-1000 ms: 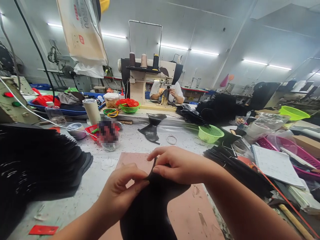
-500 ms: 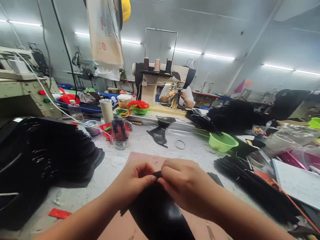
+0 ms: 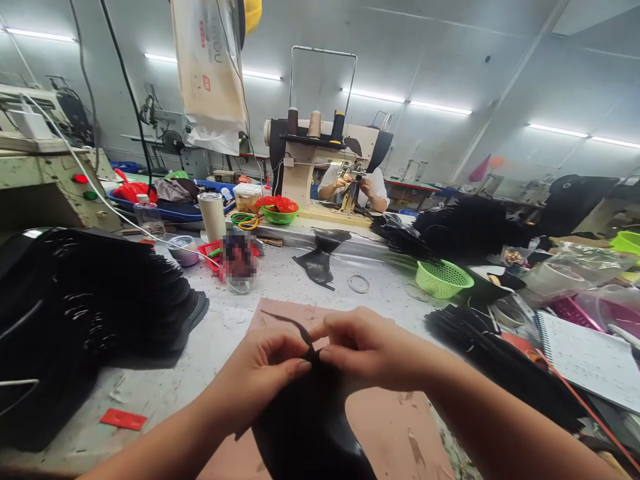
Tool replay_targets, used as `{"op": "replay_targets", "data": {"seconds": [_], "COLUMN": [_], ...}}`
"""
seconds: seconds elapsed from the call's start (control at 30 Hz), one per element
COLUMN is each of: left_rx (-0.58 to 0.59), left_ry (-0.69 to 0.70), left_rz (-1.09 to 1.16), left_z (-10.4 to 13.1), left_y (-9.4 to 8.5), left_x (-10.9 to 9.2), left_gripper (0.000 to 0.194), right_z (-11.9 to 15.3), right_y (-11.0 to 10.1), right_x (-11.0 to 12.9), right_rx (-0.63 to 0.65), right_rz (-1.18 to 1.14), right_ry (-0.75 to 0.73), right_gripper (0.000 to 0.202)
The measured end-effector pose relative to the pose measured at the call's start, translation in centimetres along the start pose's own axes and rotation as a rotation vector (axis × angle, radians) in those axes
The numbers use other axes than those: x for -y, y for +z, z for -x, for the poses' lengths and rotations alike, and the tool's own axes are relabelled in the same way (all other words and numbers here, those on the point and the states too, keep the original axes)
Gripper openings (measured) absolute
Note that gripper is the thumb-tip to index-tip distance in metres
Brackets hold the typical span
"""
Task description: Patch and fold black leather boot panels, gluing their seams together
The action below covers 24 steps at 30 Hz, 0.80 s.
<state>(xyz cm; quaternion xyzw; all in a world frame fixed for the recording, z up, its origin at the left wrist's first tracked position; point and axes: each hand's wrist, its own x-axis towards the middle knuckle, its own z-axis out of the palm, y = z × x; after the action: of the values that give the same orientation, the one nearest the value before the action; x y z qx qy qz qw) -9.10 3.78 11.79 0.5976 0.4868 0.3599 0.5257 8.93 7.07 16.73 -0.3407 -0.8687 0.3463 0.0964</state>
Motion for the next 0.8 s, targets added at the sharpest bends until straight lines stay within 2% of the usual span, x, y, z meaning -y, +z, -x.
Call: {"op": "replay_targets", "data": {"seconds": [0.17,0.3,0.5,0.6,0.7,0.8], "left_rx": [0.009,0.053,0.091,0.141,0.142,0.158], "left_ry": [-0.012,-0.007,0.018,0.043,-0.009,-0.046], "left_rz": [0.018,-0.02,-0.212,-0.267,-0.222,-0.151], "left_z": [0.1,-0.1,-0.5,-1.0,-1.4,-1.7], "left_y": [0.1,0.0,-0.3,-0.4,-0.6,-0.8], "left_x": [-0.2,-0.2,-0.5,-0.8,-0.8,-0.5], "left_gripper": [0.017,0.019,0.021,0.014,0.019,0.022], "right_z": [-0.6,-0.9,-1.0,-0.9,-0.8,-0.8], "right_y": [-0.2,-0.1,0.4,0.5,0.3,0.0], "right_x": [-0.5,-0.9,-1.0,-0.9,-1.1,-1.4], "right_rx": [-0.029,-0.061,-0.111,-0.136,-0.179,-0.256], "right_rz": [-0.04,-0.042,0.095,0.19,0.214,0.204], "right_ry": [0.006,0.021,0.067,0.032,-0.031,-0.08], "right_gripper": [0.007,0.014,0.02,0.017,0.01,0.01]}}
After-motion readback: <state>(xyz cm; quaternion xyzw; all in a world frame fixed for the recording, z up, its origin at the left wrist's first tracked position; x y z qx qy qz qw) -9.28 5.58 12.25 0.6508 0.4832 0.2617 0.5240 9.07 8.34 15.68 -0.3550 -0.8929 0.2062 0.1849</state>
